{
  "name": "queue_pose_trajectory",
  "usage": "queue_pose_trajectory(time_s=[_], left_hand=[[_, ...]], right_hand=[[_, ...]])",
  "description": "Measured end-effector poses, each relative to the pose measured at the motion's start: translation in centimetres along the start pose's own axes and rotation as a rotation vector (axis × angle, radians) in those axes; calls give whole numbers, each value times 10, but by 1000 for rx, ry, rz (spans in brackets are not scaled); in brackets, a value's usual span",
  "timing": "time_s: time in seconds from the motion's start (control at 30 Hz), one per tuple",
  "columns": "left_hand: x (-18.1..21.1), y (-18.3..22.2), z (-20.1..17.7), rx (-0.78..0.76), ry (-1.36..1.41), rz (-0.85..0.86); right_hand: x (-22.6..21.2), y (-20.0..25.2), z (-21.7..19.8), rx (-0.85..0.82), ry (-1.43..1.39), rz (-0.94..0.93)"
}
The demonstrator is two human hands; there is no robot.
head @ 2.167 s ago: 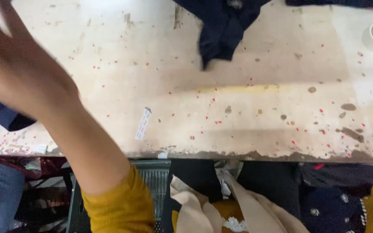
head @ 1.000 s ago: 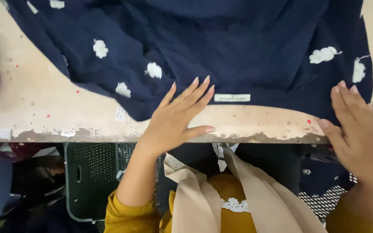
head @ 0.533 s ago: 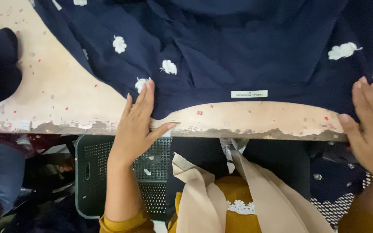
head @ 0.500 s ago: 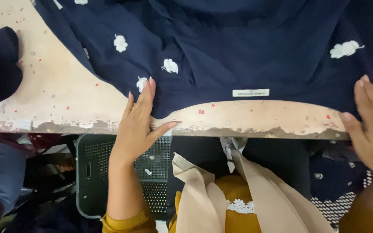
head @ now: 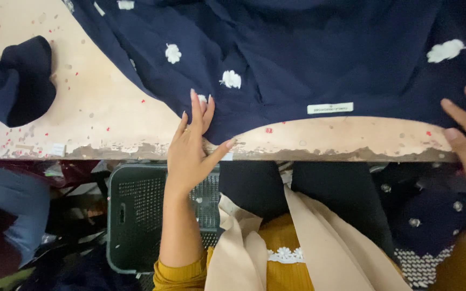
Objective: Inspecting a finished garment for loose threads, removing them, and folding the item.
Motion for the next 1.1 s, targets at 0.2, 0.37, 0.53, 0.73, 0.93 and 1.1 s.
queue_pose_trajectory(time_s=[0.2, 0.37, 0.53, 0.73, 0.93, 1.1], left_hand=[[7, 1, -5, 48, 58, 20], [10, 0, -5, 67, 142, -29], [2, -2, -8, 117, 259, -90], [-10, -12, -7, 9, 451, -52], [-32, -53, -10, 63, 467, -375], [-38, -65, 0, 81, 553, -522]], right_hand=[[-19, 0, -17, -11, 271, -182], [-20, 4, -30, -77, 306, -173], [-18, 2, -35, -16, 243, -155], [1, 3, -52, 45, 55, -71], [127, -3, -30, 137, 186, 183], [161, 3, -18, 194, -14, 563]])
Point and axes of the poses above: each hand's wrist, its own y-axis away from the middle knuckle, its own z-axis out of the palm, x = y × z, the point moved 7 cm from there along -y, towards the middle knuckle, and after that the axes turned 13 degrees about -z, right-handed, at the moved point
